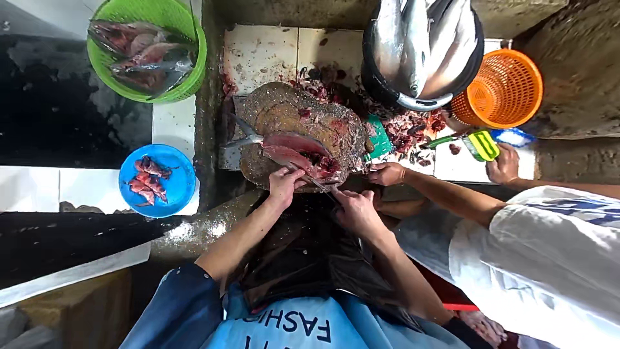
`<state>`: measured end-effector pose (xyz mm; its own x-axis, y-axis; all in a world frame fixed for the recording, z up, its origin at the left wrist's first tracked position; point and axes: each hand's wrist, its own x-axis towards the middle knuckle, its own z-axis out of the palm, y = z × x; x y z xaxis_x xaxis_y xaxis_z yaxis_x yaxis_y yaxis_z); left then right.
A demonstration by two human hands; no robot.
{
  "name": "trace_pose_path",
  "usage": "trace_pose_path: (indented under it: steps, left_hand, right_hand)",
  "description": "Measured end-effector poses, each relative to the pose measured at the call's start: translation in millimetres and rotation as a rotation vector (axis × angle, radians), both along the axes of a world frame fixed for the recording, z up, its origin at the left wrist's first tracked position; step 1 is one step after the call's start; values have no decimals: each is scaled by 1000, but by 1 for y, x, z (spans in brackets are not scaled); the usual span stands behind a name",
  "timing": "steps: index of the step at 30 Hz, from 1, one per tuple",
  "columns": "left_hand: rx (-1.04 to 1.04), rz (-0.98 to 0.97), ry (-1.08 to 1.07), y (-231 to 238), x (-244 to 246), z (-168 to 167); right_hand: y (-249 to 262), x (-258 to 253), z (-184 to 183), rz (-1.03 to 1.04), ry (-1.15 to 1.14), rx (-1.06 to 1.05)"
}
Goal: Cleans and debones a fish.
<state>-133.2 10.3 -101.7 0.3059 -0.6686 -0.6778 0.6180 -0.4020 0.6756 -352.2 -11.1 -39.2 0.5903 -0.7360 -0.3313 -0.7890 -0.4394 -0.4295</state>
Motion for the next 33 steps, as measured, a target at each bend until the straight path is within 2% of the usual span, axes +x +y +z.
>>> trace_pose_path:
  steps: [1, 4, 10, 12, 13, 15, 16, 18, 20, 21, 24, 26, 28, 30, 33]
  left_hand:
    - [-5, -13, -12, 3, 3, 0]
    - [0, -1, 6, 13, 4, 2]
    - [11, 136, 41, 20, -6, 2]
    - [19, 208, 60, 25, -3, 0]
    - [12, 216, 68, 28, -3, 0]
    - [-16, 161, 72, 31, -5, -1]
    - [-26, 127, 80, 34, -8, -1]
    - [-26, 149, 128, 31, -9, -2]
    - [16, 255, 180, 26, -4, -2]
    - [27, 302, 190, 20, 3, -3]
    - [8, 317, 208, 19, 5, -4]
    - [-33, 277, 158, 19, 6, 1]
    - [-66, 231, 120, 26, 1, 5]
    - [-103, 236, 118, 23, 6, 6]
    - [-130, 268, 133, 23, 8, 6]
  right_hand:
    - [-6, -2, -2, 73, 18, 95]
    - [-22, -18, -10, 158, -131, 272]
    - [-39, -39, -1, 224, -242, 359]
    - [-42, -50, 2, 191, -276, 264]
    - [-43, -57, -2, 142, -297, 130]
    - [-51, -74, -34, 2, -264, -179]
    - [-55, -90, -56, -40, -126, -263]
    - [-52, -125, -86, -60, 153, -242]
    - [-34, -145, -75, -39, 217, -140]
    - [-30, -145, -60, -52, 174, -90]
    - [-20, -123, -9, -130, -165, 14]
    - [-28, -88, 12, -94, -368, 233]
    - [-35, -56, 13, 28, -443, 388]
    - [-45, -29, 4, 105, -431, 416]
    - [-53, -22, -10, 133, -441, 438]
